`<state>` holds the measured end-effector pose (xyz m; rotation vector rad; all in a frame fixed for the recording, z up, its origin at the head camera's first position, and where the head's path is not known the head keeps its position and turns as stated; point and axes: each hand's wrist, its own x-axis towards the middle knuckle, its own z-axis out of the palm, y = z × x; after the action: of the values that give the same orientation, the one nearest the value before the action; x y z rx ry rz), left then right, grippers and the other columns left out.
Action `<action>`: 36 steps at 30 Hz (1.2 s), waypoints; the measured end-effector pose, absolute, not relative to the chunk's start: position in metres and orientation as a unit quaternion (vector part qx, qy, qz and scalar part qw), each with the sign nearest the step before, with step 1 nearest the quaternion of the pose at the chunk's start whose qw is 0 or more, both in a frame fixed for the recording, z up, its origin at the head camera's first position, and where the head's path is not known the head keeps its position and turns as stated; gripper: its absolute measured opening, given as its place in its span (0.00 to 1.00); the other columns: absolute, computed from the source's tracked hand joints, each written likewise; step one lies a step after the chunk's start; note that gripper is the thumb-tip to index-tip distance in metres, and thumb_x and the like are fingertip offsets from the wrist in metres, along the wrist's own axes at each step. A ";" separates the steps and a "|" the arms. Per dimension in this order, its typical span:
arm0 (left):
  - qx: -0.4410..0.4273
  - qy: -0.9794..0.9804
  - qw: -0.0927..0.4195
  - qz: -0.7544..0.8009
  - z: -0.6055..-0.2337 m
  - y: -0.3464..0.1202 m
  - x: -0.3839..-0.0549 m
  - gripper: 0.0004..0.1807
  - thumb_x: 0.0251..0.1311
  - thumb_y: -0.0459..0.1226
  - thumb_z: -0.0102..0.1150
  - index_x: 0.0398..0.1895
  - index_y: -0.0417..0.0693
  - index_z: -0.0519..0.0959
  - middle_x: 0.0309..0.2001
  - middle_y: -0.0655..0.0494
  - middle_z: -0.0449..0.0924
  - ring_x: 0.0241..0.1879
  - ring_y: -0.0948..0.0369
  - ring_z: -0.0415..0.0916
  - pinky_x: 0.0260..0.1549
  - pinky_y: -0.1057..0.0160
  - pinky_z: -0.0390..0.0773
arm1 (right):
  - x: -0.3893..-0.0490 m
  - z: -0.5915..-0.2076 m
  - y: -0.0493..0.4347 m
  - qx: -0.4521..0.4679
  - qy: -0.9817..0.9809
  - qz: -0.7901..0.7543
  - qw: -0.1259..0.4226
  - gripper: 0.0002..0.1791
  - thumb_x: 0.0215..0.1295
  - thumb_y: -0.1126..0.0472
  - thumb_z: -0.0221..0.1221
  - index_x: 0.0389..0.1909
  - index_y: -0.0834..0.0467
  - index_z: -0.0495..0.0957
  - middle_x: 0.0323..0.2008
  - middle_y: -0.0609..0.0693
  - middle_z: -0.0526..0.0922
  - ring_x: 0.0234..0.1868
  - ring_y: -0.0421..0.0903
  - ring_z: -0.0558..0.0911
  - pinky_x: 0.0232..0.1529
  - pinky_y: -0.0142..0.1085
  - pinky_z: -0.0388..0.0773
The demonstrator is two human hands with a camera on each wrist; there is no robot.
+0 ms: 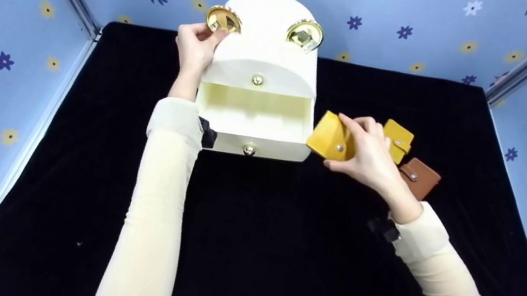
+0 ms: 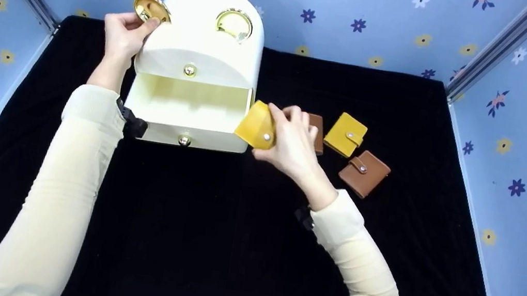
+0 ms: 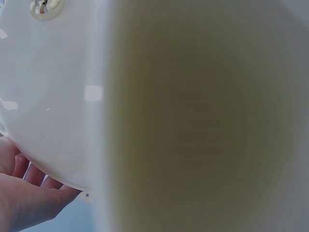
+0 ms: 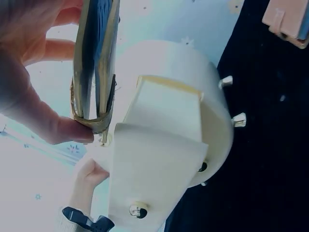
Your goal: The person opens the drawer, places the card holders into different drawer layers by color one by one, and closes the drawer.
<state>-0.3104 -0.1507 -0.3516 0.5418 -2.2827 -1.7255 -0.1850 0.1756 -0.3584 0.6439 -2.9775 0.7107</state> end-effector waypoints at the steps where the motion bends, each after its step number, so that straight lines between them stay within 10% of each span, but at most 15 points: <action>1: 0.186 -0.778 0.113 -0.590 -0.352 -0.151 -0.311 0.15 0.48 0.42 0.65 0.39 0.45 0.82 0.35 0.53 0.82 0.34 0.63 0.76 0.37 0.70 0.71 | -0.187 -0.357 0.172 0.210 -0.951 0.225 0.005 0.47 0.37 0.49 0.70 0.62 0.59 0.62 0.51 0.60 0.65 0.52 0.58 0.61 0.45 0.52 0.55; 36: 0.184 -0.783 0.119 -0.582 -0.353 -0.151 -0.311 0.16 0.48 0.41 0.65 0.40 0.44 0.81 0.38 0.52 0.81 0.36 0.63 0.76 0.38 0.71 0.71 | -0.239 -0.348 0.089 0.338 -0.914 0.219 -0.041 0.47 0.36 0.51 0.69 0.62 0.55 0.62 0.52 0.55 0.64 0.53 0.52 0.60 0.42 0.42 0.56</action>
<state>-0.3106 -0.1514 -0.3526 0.5379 -2.2895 -1.7012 -0.2385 0.0893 -0.3479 1.0895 -2.9500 0.7080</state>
